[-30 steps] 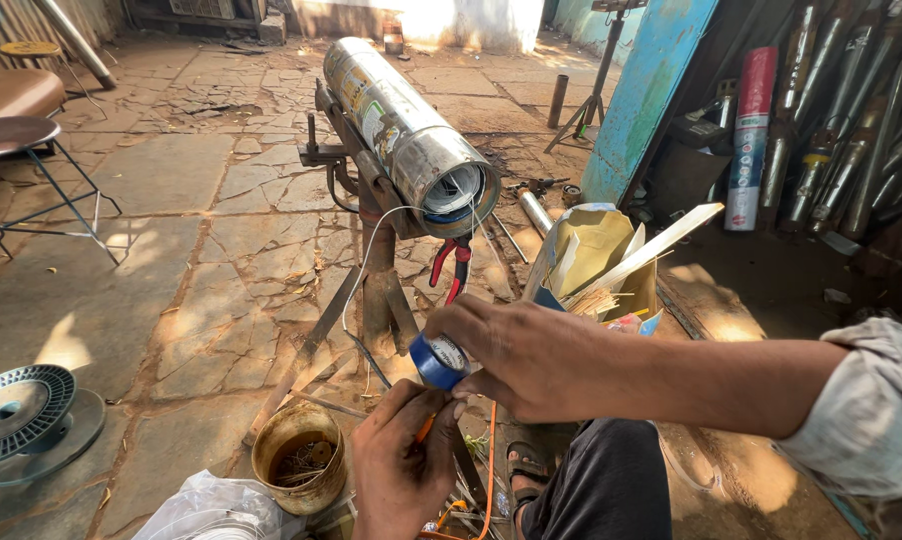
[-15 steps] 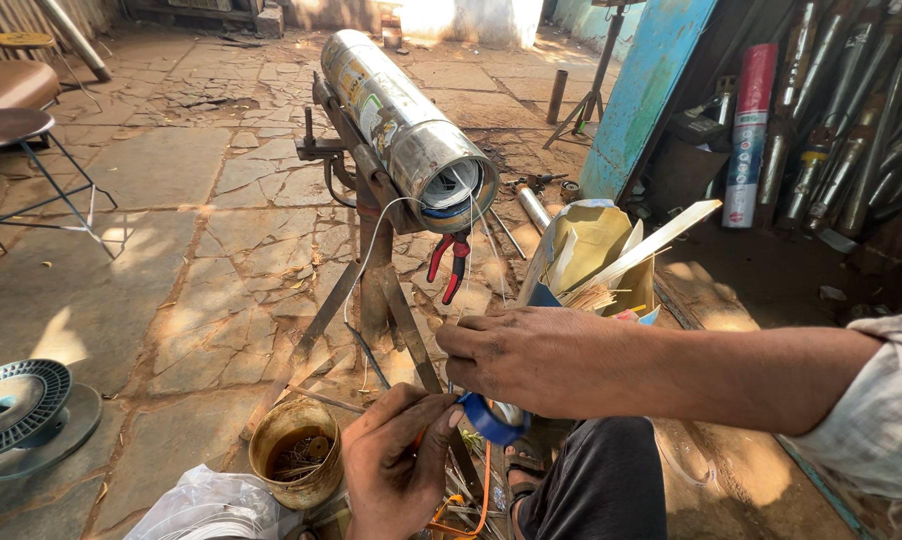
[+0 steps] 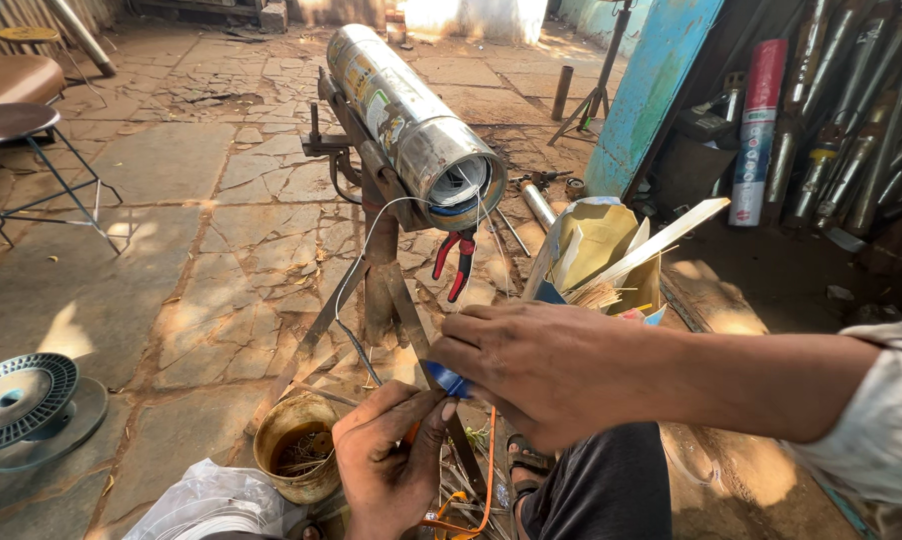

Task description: The person sits on the floor and wraps electrical tape around the ends of several wires. They use pliers to hold the wires and apply blue tape to insulate the connections.

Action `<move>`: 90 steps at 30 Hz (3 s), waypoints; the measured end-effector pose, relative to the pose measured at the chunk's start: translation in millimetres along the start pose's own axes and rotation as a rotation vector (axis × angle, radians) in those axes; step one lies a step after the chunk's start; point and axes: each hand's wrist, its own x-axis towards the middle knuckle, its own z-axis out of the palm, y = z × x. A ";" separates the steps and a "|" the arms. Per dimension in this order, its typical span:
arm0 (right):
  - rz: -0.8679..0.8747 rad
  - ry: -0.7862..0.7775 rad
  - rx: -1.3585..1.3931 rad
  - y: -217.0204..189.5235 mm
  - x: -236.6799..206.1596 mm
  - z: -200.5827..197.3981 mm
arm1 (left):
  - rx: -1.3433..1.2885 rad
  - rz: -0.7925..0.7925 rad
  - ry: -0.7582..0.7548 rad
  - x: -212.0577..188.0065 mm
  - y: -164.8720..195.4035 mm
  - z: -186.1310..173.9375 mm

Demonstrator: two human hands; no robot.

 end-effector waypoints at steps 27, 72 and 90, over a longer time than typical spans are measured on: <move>0.070 0.045 0.232 16.4 -7.5 13.8 | 0.128 0.052 0.041 10.8 4.0 4.4; 0.436 -0.054 0.623 -3.1 15.7 -45.3 | -0.013 0.124 0.191 4.3 8.6 4.7; -0.386 0.448 -0.116 28.4 -14.2 7.1 | -0.059 0.082 0.061 5.2 16.9 -2.8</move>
